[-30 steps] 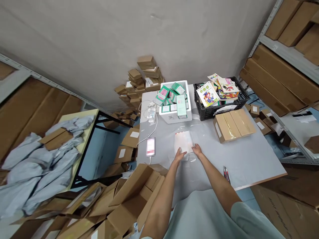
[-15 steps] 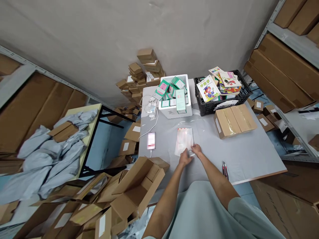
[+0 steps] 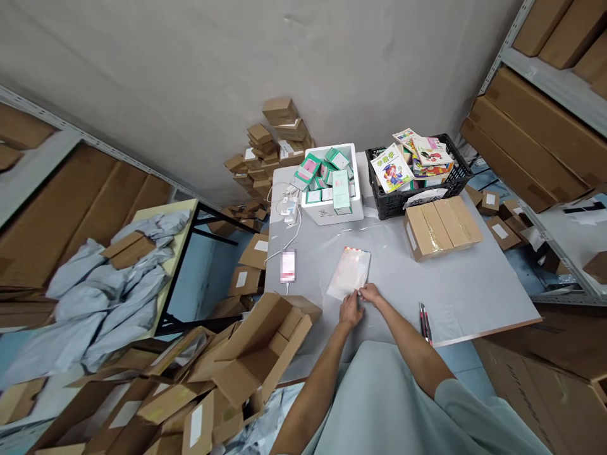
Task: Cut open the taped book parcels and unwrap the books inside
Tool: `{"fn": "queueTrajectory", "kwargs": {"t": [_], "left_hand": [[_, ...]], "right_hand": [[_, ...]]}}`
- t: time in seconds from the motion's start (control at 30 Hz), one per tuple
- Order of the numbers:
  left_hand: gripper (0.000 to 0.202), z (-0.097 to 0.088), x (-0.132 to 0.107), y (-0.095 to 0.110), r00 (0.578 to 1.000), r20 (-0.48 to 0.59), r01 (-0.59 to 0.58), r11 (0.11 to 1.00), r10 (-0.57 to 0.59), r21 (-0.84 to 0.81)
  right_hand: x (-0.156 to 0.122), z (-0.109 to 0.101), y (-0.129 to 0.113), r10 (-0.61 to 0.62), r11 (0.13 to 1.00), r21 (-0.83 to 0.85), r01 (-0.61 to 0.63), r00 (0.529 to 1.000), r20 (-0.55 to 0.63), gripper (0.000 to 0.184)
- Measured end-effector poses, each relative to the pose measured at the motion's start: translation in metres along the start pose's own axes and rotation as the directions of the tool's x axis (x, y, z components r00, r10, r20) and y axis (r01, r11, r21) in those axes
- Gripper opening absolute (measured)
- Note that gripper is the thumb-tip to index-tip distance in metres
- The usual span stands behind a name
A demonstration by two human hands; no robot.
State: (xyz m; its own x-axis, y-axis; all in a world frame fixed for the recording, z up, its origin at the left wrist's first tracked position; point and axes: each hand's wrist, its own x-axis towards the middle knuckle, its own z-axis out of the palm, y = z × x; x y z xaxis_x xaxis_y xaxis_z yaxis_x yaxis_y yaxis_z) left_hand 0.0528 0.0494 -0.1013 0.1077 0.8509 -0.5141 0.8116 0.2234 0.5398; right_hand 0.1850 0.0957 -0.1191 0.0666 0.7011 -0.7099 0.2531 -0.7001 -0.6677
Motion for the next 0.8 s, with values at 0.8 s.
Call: {"fn": "queueTrajectory", "kwargs": {"t": [0.8], "left_hand": [[0.017,0.016,-0.035,-0.031,0.917,-0.172,0.344,0.932,-0.359,-0.111]], "right_hand": [[-0.106,-0.1,0.092,-0.112,0.916,-0.402,0.001,0.961,-0.252,0.042]]}}
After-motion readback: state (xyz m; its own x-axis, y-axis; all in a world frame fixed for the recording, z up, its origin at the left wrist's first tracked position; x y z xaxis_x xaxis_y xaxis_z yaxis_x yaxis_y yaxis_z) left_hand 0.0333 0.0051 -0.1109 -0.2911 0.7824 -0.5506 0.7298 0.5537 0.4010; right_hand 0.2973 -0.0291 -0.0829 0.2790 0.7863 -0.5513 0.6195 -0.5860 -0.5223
